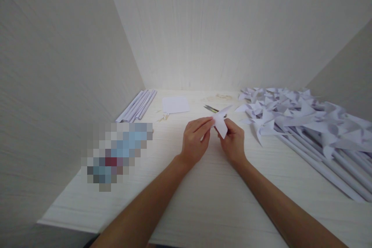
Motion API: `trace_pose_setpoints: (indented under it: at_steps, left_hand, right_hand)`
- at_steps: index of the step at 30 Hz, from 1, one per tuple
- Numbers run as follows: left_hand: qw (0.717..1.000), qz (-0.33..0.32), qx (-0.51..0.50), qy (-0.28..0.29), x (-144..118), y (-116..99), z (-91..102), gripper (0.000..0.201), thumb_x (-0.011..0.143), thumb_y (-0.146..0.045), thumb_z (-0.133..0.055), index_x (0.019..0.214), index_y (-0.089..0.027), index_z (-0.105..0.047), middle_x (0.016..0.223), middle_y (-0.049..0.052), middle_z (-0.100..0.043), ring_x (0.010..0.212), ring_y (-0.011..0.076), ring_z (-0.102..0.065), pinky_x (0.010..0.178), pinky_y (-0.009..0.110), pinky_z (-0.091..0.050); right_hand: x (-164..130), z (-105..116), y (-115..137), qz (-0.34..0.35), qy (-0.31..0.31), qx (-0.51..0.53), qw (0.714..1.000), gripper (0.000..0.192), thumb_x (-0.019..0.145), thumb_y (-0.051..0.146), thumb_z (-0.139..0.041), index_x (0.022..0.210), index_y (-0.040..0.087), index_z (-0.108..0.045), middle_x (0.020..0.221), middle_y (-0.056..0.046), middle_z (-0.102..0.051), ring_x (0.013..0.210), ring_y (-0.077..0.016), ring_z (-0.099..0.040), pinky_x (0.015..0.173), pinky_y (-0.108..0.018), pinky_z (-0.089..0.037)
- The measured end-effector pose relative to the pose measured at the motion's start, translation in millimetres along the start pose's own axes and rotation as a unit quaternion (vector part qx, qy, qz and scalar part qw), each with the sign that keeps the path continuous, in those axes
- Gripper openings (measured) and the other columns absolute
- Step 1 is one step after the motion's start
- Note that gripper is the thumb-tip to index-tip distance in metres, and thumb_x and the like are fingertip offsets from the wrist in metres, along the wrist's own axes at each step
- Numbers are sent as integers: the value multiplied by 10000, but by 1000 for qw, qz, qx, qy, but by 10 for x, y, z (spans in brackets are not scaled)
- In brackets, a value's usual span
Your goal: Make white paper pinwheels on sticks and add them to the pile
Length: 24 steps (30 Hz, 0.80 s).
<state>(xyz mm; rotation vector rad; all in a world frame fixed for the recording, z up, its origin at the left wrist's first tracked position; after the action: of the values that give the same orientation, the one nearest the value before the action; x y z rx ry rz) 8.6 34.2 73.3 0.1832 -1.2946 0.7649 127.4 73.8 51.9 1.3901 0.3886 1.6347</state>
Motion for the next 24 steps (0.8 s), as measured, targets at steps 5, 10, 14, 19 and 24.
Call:
trace_pose_setpoints:
  at_steps: [5, 10, 14, 19, 24]
  left_hand:
    - [1000, -2, 0, -3, -2, -1, -1, 225, 771, -59, -510, 939, -157, -624, 936, 78, -687, 892, 136, -622, 796, 279, -504]
    - [1000, -4, 2, -1, -1, -4, -7, 225, 771, -61, -508, 939, -158, -623, 940, 76, -685, 895, 136, -621, 794, 276, -504]
    - [1000, -2, 2, -2, 3, -3, -4, 225, 776, -67, -505, 937, -171, -622, 941, 69, -686, 895, 134, -623, 794, 278, -507]
    - [1000, -6, 5, -8, 7, -15, 3, 207, 768, -61, -515, 918, -152, -625, 923, 79, -689, 883, 137, -627, 787, 276, -510]
    - [1000, -2, 3, -5, -1, 1, -8, 214, 775, -69, -505, 927, -160, -626, 931, 75, -687, 891, 137, -624, 795, 279, -507]
  right_hand:
    - [0, 0, 12, 6, 2, -11, 1000, 166, 695, 106, -450, 549, 185, -457, 499, 39, -430, 479, -99, -374, 465, -222, -292]
    - [-4, -2, 1, 13, 0, -20, 1000, 166, 699, 102, -463, 554, 181, -453, 493, 45, -419, 472, -93, -360, 456, -216, -281]
    - [-4, -1, 4, 17, -2, -19, 1000, 180, 706, 109, -475, 546, 182, -436, 492, 47, -409, 471, -88, -355, 451, -214, -276]
    - [-6, -3, 2, 16, -4, -17, 1000, 177, 714, 130, -492, 550, 180, -448, 496, 47, -408, 475, -88, -356, 454, -216, -278]
    - [-4, -12, 2, 16, -1, -12, 1000, 167, 721, 130, -488, 563, 178, -463, 504, 46, -415, 481, -89, -360, 459, -217, -279]
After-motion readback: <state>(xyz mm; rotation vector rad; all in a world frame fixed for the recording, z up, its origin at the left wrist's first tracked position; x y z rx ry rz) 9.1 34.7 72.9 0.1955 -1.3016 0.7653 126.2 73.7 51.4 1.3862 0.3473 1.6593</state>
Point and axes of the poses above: each hand's wrist, its own x-axis towards the middle knuckle, its own z-axis out of the back of the hand, y = z × x, the point moved 9 cm from there along x, towards the middle knuckle
